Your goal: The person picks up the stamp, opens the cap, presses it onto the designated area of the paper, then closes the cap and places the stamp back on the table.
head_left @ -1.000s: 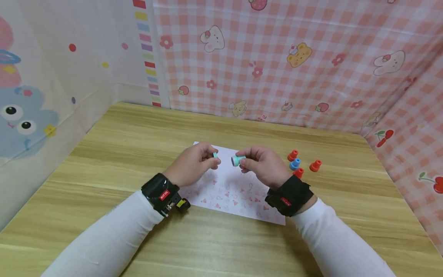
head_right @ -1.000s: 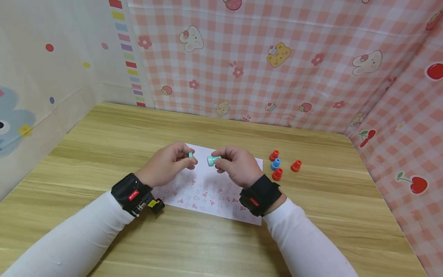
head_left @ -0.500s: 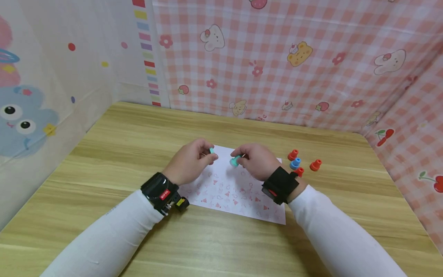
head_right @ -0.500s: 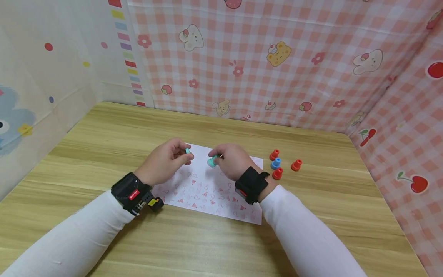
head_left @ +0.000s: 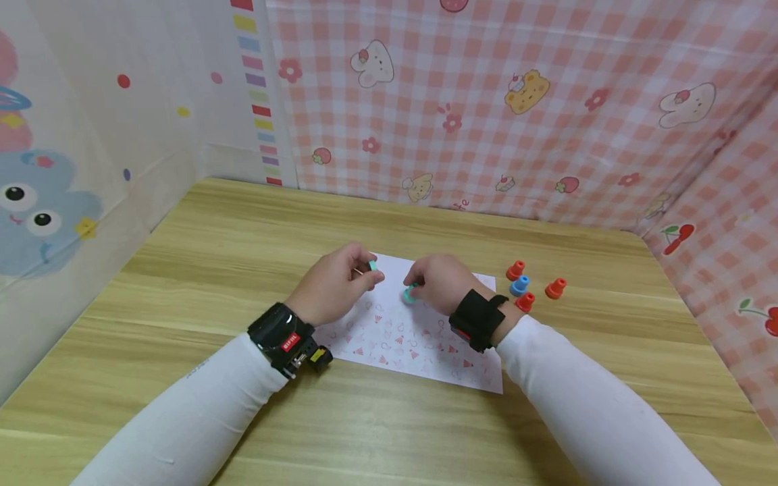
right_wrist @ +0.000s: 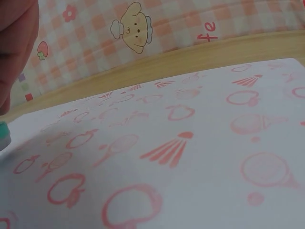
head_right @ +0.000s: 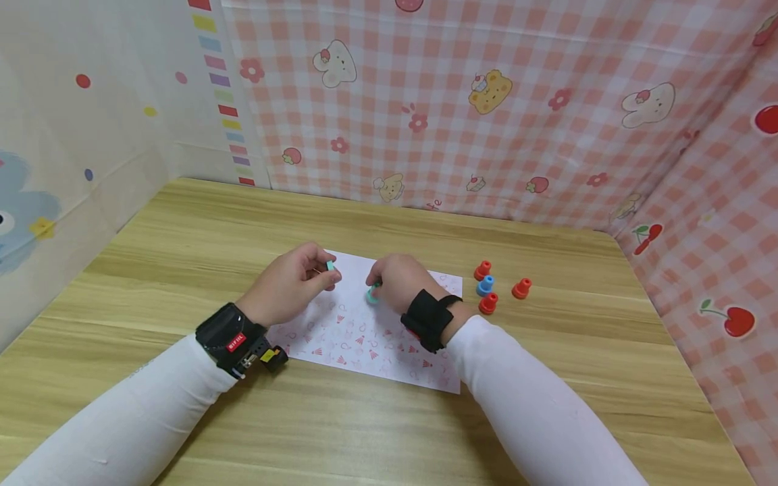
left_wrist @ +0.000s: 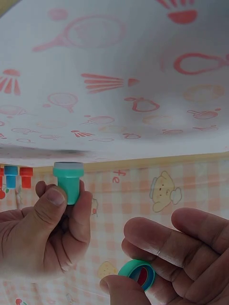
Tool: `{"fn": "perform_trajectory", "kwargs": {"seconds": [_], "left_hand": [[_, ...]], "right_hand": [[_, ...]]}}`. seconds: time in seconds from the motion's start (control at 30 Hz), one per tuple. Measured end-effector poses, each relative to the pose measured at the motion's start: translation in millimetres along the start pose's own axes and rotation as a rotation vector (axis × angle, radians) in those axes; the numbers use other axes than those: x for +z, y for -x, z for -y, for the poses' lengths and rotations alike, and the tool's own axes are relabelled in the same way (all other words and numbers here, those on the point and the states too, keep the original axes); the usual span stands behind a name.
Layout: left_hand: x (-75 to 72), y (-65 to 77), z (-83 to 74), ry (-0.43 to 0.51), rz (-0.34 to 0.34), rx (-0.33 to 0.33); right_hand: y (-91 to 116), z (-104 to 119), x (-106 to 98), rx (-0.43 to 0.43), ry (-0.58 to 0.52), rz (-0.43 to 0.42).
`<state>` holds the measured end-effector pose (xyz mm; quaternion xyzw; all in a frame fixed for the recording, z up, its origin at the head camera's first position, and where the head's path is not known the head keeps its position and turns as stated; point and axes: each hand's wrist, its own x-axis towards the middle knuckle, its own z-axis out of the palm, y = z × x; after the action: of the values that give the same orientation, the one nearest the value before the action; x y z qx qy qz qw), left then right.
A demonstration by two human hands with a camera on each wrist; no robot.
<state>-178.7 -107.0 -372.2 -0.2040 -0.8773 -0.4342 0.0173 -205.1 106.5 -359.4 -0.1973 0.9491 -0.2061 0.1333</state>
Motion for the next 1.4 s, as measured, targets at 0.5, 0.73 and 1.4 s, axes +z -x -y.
{"fn": "perform_trajectory", "kwargs": {"seconds": [0.5,0.73,1.4], "left_hand": [[1.3,0.3,-1.6,-0.014,-0.002,0.009],[2.0,-0.3,-1.8,-0.037,-0.002,0.012],[0.7,1.7,-1.9,-0.038,-0.010,0.000]], "right_hand": [[-0.9,-0.1,3.1,-0.023,0.048,0.015],[-0.2,0.0,3.3,-0.050,0.095,0.014],[-0.3,7.3,4.3,-0.089,0.238,0.050]]}}
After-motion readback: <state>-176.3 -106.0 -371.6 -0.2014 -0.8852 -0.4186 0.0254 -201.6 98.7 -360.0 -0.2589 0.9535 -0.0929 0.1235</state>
